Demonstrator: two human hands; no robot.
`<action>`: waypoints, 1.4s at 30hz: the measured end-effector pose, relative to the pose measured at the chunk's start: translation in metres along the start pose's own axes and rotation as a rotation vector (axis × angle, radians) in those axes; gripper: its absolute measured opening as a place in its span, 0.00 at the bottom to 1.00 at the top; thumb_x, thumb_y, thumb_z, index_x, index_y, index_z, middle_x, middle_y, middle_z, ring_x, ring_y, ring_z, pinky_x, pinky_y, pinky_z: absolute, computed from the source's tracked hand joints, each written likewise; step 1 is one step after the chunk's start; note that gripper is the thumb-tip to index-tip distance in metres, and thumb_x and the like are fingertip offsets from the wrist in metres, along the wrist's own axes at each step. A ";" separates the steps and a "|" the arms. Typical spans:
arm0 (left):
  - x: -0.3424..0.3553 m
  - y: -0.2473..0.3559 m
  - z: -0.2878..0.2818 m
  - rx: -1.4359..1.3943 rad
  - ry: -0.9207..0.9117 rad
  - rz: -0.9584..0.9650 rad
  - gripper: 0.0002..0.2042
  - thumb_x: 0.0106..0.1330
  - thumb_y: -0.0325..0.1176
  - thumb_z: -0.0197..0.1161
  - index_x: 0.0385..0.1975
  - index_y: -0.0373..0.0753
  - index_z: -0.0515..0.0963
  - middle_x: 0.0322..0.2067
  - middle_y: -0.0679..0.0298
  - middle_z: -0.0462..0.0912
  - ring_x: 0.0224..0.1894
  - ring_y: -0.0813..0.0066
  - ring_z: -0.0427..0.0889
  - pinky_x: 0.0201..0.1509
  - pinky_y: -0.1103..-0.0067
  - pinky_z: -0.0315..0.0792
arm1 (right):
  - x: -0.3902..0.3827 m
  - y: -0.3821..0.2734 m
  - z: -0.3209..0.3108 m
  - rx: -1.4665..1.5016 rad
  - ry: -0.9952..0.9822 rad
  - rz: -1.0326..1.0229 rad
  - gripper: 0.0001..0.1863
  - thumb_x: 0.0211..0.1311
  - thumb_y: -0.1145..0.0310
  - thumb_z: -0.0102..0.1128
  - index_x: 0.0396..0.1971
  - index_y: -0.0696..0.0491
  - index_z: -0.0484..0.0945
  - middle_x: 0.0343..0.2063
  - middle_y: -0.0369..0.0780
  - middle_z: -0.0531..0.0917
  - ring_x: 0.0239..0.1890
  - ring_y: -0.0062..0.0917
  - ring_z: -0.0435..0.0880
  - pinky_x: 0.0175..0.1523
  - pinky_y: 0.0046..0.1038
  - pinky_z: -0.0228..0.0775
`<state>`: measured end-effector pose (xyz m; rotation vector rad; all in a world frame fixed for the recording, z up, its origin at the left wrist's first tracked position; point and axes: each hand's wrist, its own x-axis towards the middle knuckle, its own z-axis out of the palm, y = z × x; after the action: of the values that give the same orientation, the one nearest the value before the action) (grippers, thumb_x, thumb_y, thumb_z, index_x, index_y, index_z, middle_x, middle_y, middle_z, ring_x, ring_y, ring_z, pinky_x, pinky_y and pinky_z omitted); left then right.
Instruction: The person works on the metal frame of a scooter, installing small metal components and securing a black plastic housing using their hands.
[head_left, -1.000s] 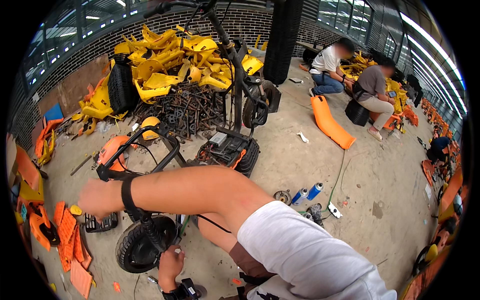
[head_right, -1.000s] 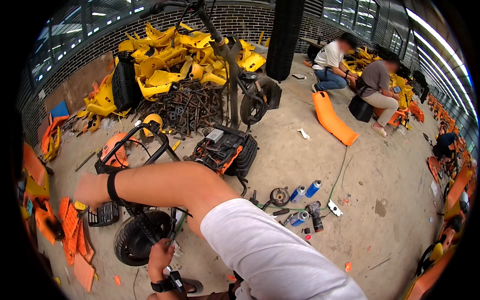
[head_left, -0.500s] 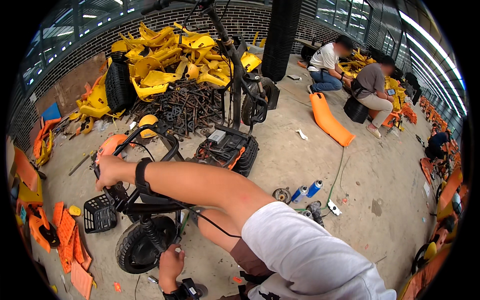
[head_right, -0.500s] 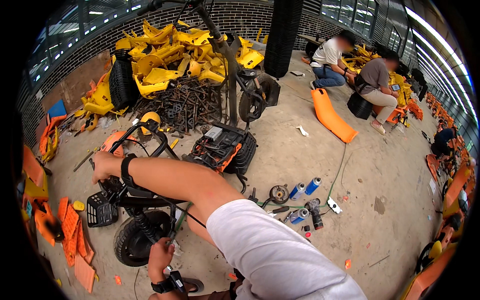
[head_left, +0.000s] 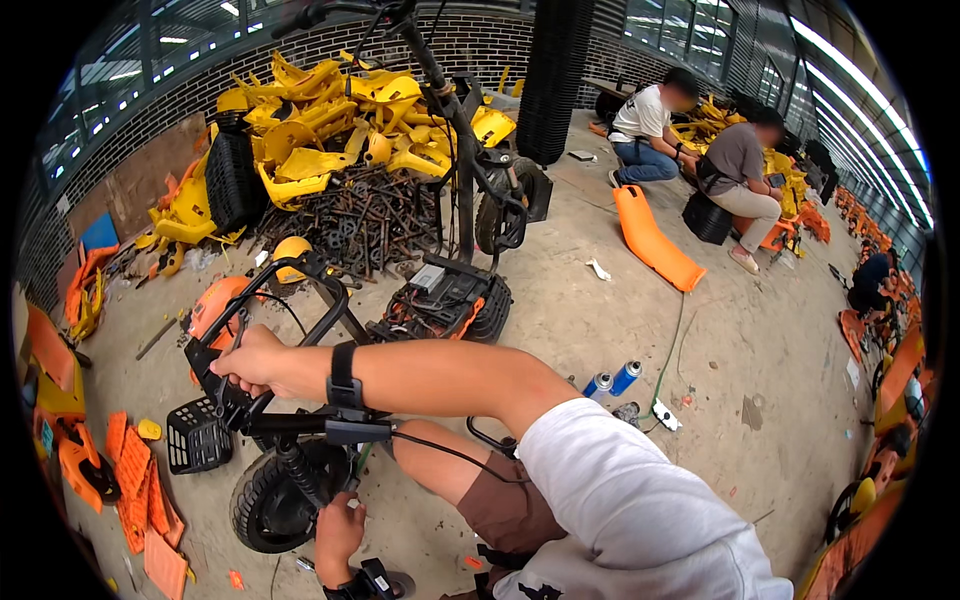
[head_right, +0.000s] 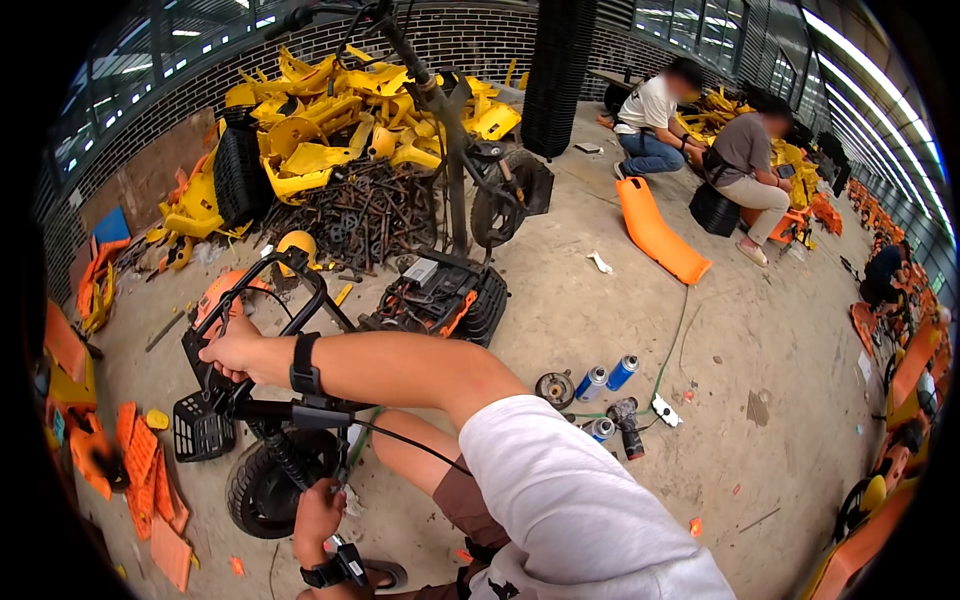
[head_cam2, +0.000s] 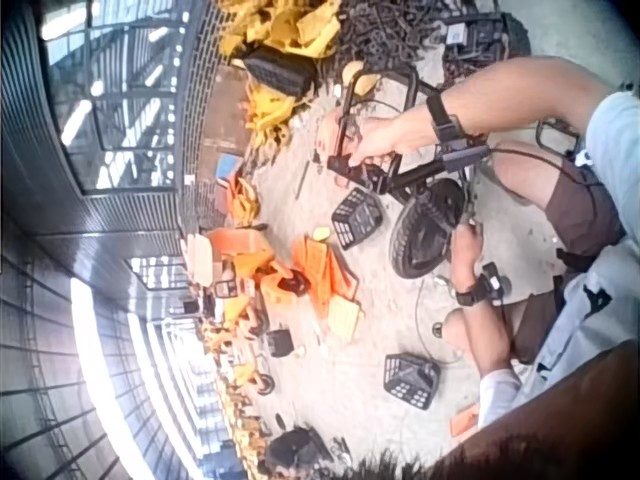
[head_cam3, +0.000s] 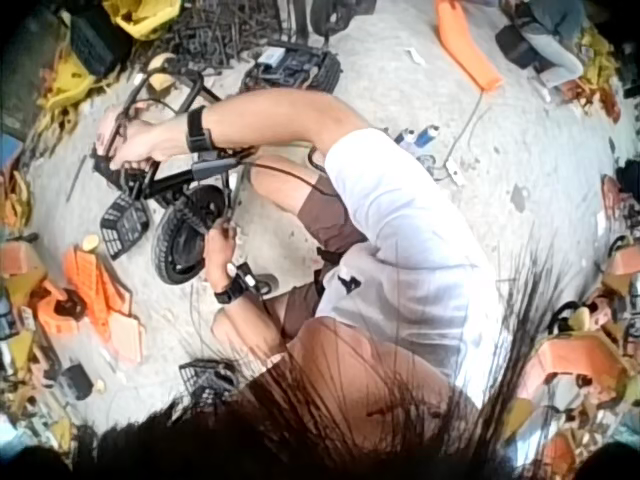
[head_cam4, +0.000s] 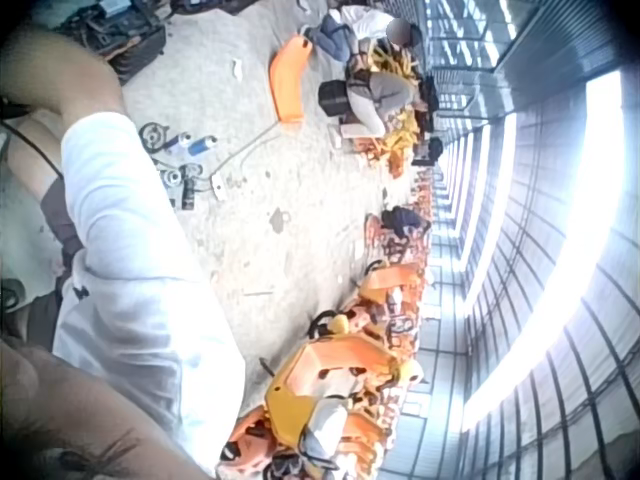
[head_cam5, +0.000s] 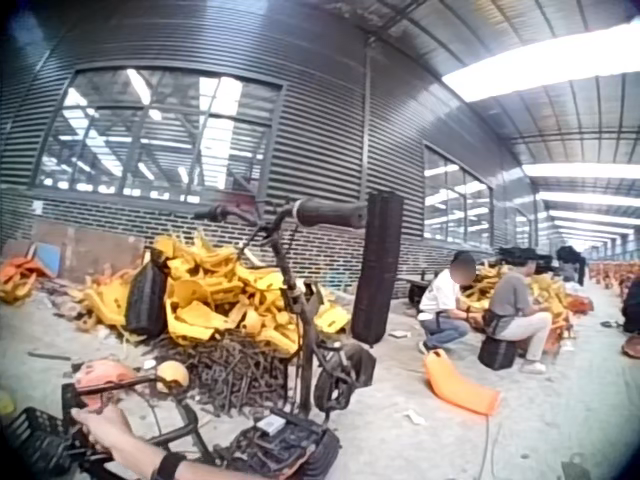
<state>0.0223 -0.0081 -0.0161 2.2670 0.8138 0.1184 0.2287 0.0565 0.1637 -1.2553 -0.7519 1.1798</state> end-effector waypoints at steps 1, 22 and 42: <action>0.001 0.001 0.001 -0.005 -0.002 0.003 0.13 0.59 0.30 0.66 0.42 0.34 0.80 0.24 0.49 0.83 0.31 0.48 0.83 0.37 0.63 0.75 | -0.004 0.002 -0.003 0.018 -0.001 0.000 0.09 0.61 0.68 0.65 0.29 0.57 0.76 0.18 0.34 0.75 0.14 0.16 0.71 0.15 0.21 0.61; 0.003 0.005 0.006 0.018 -0.052 0.004 0.12 0.59 0.28 0.61 0.42 0.36 0.80 0.26 0.47 0.84 0.35 0.47 0.84 0.42 0.62 0.76 | -0.062 0.086 0.019 0.030 0.061 -0.765 0.12 0.63 0.70 0.62 0.45 0.57 0.82 0.28 0.34 0.82 0.20 0.13 0.74 0.26 0.20 0.67; -0.003 0.003 0.001 0.023 -0.026 0.005 0.13 0.59 0.28 0.60 0.44 0.36 0.81 0.28 0.46 0.83 0.36 0.46 0.83 0.43 0.61 0.76 | -0.046 0.053 0.044 -1.145 0.010 -1.264 0.06 0.47 0.67 0.64 0.21 0.53 0.79 0.20 0.39 0.80 0.25 0.35 0.83 0.28 0.36 0.73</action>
<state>0.0216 -0.0122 -0.0143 2.2875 0.7997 0.0827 0.1617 0.0213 0.1293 -1.2016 -1.9413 -0.4092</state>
